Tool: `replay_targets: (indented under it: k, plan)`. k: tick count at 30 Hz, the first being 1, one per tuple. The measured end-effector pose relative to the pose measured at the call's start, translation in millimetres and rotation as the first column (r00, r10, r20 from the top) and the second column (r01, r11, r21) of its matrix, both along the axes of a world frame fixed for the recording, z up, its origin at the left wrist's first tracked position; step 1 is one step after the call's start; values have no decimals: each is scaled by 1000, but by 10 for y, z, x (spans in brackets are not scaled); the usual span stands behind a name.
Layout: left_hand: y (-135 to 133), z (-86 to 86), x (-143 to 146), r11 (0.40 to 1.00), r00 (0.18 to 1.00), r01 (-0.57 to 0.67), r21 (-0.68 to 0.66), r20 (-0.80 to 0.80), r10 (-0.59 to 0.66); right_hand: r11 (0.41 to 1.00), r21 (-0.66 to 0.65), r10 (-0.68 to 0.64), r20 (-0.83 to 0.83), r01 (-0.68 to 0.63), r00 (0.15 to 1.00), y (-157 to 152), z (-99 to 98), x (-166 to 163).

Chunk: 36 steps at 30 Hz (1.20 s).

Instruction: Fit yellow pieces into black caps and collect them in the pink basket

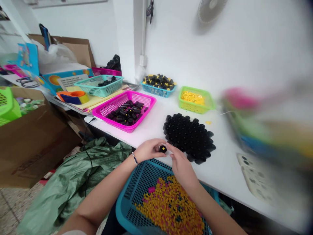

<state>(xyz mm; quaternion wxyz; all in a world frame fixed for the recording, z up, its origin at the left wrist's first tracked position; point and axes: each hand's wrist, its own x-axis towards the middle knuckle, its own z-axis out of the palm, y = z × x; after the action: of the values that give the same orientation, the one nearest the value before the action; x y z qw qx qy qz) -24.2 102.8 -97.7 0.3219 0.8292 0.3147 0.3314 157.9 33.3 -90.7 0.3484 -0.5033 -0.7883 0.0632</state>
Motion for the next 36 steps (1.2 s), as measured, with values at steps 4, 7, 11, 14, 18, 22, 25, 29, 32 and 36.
replay_targets:
  k: [4,7,11,14,18,22,25,29,32,36]
  plan:
    - [-4,-19,1,994,999,20,106,-35,-16,982,-164,-119,-141,95,983,-345,171,167]
    - [22,-44,20,991,1000,20,134,-12,-19,945,-325,-17,-88,-12,996,-595,69,257]
    - [23,-64,62,991,1000,5,135,16,-8,800,-594,175,89,-89,981,-790,-158,303]
    - [-2,32,38,991,999,26,129,-24,-23,740,-673,229,256,3,939,-858,-274,321]
    - [88,452,-212,973,981,-2,229,-189,47,683,-721,249,378,115,892,-911,-398,355]
    - [382,994,-581,784,865,-432,445,-42,500,631,-761,286,405,147,868,-924,-563,352]
    - [559,1174,-676,562,721,-607,562,94,686,623,-761,295,443,182,846,-911,-657,324]
    - [540,970,-443,648,815,-477,594,22,580,633,-767,291,364,106,885,-886,-531,327]
    - [397,613,-174,804,921,-252,539,-121,370,645,-762,287,169,-60,943,-805,-132,353]
    - [233,187,24,882,937,-110,458,-248,246,746,-623,241,-74,-234,968,-397,620,394]
